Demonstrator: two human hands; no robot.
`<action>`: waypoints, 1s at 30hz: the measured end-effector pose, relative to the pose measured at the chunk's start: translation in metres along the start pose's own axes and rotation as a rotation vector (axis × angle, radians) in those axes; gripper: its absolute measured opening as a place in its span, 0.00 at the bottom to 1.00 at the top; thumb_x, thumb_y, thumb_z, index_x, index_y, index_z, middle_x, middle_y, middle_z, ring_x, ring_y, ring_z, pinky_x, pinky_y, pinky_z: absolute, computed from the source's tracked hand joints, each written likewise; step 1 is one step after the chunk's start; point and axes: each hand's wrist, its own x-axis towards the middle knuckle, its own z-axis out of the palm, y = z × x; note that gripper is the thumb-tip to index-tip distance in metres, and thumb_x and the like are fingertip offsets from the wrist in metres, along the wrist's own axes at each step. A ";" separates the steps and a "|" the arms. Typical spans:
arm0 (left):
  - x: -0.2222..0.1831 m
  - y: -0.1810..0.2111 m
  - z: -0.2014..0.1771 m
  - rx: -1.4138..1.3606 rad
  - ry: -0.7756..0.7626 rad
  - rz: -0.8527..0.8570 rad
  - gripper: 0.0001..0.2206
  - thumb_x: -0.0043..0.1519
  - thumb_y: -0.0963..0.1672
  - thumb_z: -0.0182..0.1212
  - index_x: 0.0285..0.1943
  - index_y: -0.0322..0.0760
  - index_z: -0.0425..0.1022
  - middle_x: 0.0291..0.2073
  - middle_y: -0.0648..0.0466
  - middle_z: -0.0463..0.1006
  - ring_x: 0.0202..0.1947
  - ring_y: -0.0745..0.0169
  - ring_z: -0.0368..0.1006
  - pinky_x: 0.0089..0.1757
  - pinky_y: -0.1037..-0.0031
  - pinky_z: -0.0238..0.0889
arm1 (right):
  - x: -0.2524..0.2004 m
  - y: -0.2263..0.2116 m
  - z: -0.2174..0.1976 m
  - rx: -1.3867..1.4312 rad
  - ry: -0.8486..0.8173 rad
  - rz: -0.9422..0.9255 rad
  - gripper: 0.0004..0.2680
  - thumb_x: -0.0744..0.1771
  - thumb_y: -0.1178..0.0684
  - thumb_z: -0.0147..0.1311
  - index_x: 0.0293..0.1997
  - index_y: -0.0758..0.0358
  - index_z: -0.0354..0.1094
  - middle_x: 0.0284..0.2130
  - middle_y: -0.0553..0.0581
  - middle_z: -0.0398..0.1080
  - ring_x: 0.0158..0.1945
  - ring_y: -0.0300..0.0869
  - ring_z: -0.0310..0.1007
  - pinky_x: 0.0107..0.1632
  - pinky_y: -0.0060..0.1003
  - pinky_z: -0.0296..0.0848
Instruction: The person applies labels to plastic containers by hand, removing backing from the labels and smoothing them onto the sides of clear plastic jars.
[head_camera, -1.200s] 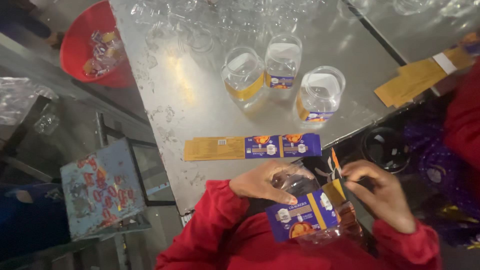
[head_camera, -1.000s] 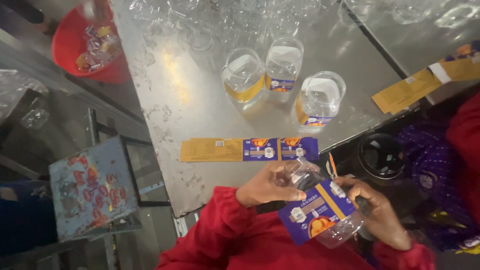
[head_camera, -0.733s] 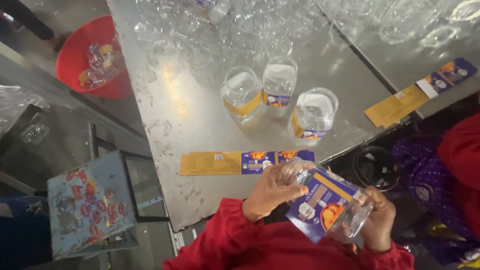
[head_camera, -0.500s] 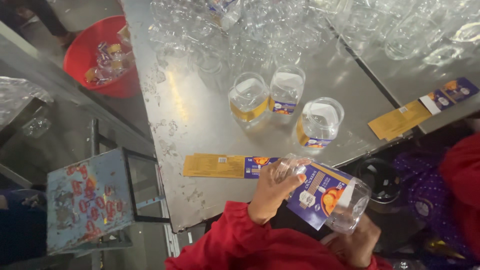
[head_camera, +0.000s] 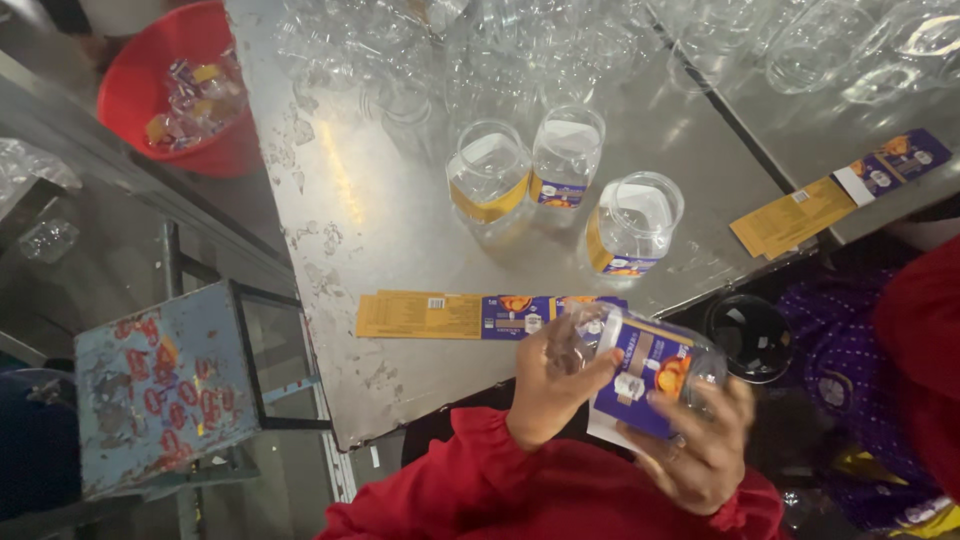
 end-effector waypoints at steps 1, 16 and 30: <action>-0.002 0.003 -0.001 -0.033 -0.034 -0.044 0.22 0.61 0.37 0.68 0.64 0.22 0.70 0.37 0.58 0.74 0.34 0.80 0.65 0.35 0.84 0.61 | 0.003 0.004 0.000 0.047 -0.020 -0.006 0.13 0.55 0.45 0.68 0.40 0.46 0.79 0.51 0.49 0.72 0.60 0.51 0.63 0.73 0.57 0.46; -0.033 0.017 -0.001 0.555 -0.132 0.072 0.26 0.63 0.44 0.65 0.70 0.28 0.69 0.32 0.49 0.80 0.31 0.57 0.77 0.38 0.72 0.69 | -0.009 -0.005 0.031 0.579 0.382 0.765 0.07 0.64 0.60 0.65 0.45 0.64 0.77 0.49 0.55 0.70 0.58 0.40 0.70 0.74 0.46 0.66; 0.063 0.051 -0.027 1.514 -0.331 0.628 0.08 0.57 0.45 0.62 0.41 0.38 0.78 0.42 0.47 0.79 0.47 0.41 0.73 0.60 0.49 0.56 | -0.053 0.022 0.068 0.955 0.219 1.087 0.18 0.67 0.65 0.52 0.66 0.68 0.63 0.52 0.55 0.69 0.57 0.38 0.69 0.58 0.32 0.71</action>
